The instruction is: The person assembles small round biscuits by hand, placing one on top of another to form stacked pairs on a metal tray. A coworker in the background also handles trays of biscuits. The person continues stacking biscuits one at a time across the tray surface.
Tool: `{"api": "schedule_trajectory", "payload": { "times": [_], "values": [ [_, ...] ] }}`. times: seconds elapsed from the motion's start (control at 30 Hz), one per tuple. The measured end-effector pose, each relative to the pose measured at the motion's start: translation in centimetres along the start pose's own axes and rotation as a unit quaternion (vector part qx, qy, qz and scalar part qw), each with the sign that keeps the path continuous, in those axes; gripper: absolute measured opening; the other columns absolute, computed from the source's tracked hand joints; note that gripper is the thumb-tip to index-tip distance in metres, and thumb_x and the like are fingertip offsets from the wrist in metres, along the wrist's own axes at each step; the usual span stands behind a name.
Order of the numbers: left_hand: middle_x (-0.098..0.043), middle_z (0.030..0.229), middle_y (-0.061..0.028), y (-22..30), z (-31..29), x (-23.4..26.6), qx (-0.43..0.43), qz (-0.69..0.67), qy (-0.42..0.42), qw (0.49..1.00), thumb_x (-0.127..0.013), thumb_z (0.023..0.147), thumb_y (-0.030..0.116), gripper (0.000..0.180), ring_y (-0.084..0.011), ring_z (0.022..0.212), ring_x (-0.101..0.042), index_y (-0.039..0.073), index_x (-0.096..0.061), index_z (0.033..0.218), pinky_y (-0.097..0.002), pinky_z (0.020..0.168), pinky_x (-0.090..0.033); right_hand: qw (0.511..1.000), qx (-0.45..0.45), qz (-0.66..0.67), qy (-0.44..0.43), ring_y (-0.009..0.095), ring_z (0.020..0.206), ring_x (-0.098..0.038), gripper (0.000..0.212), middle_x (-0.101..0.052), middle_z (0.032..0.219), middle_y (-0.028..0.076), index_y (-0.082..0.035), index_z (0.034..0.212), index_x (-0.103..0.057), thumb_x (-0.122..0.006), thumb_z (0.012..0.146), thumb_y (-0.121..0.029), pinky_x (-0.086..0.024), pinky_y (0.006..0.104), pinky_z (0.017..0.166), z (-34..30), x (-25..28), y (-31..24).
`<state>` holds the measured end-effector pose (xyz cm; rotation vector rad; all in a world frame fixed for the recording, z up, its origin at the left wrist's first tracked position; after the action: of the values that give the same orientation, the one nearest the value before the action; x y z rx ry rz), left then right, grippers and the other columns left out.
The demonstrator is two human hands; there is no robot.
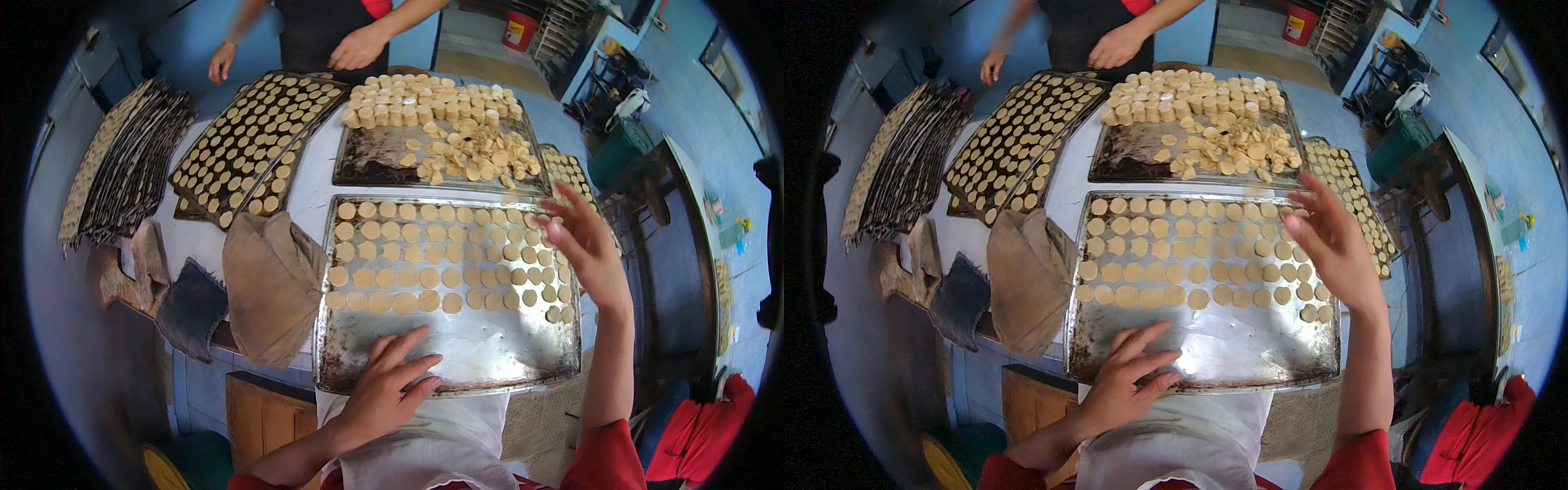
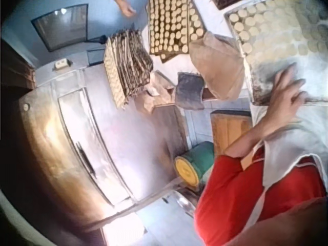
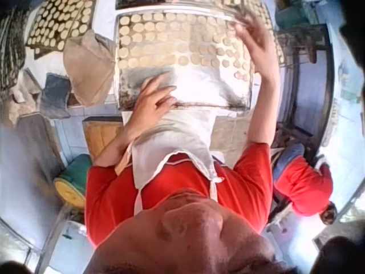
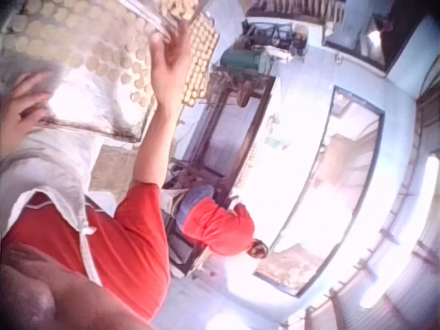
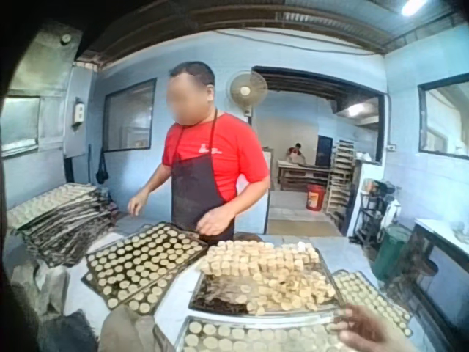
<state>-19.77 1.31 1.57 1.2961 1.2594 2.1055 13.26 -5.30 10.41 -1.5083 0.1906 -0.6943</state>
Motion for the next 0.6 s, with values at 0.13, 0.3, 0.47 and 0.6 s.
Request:
{"api": "schedule_trajectory", "payload": {
  "times": [0.13, 0.3, 0.47, 0.6],
  "values": [
    [-0.061, 0.158, -0.015, -0.9, -1.5, 2.1, 0.031, -0.021, 0.063, 0.997, -0.088, 0.092, 0.013, 0.034, -0.0356, 0.133, -0.059, 0.007, -0.082, 0.124, -0.0422, 0.106, -0.053, 0.989, 0.037, -0.146, -0.014, 0.031, 0.141, -0.062, 0.075, -0.059, 0.157, 0.023, -0.001, 0.168, -0.041, -0.075, 0.109, -0.032, -0.054, 0.043, 0.113, 5.1, -1.0, 0.4],
    [-0.064, 0.155, -0.0138, -1.3, -2.6, 4.3, 0.042, -0.036, 0.099, 0.994, -0.088, 0.091, 0.011, 0.031, -0.0334, 0.13, -0.061, 0.006, -0.083, 0.121, -0.0404, 0.105, -0.053, 0.937, 0.058, -0.343, -0.003, 0.031, 0.14, -0.064, 0.061, -0.067, 0.148, 0.023, -0.003, 0.16, -0.053, -0.076, 0.106, -0.019, -0.053, 0.0428, 0.113, 15.7, 0.1, 4.6],
    [-0.066, 0.153, -0.0129, -1.1, -2.5, 5.2, 0.046, -0.057, 0.103, 0.992, -0.088, 0.091, 0.009, 0.028, -0.0328, 0.13, -0.062, 0.006, -0.083, 0.119, -0.0407, 0.106, -0.053, 0.897, 0.099, -0.427, 0.052, 0.04, 0.121, -0.075, 0.054, -0.077, 0.127, 0.025, -0.01, 0.152, -0.062, -0.078, 0.101, -0.014, -0.059, 0.0474, 0.1, 27.2, 2.8, 10.5],
    [-0.067, 0.151, -0.0124, -1.4, -3.0, 5.4, 0.053, -0.059, 0.109, 0.991, -0.087, 0.092, 0.008, 0.027, -0.0312, 0.13, -0.064, 0.006, -0.083, 0.119, -0.0402, 0.102, -0.055, 0.876, 0.085, -0.474, 0.03, 0.042, 0.112, -0.077, 0.043, -0.078, 0.12, 0.024, -0.015, 0.138, -0.072, -0.082, 0.096, -0.016, -0.06, 0.0498, 0.093, 33.0, 1.7, 13.4]
  ]
}}
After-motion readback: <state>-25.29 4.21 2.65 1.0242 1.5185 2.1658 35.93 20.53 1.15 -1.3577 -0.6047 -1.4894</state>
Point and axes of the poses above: each hand's wrist, its own z-axis towards the middle knuckle, its own x-axis out of the back of the hand, y = z × x, the point moved 4 cm from there along z, towards the middle knuckle
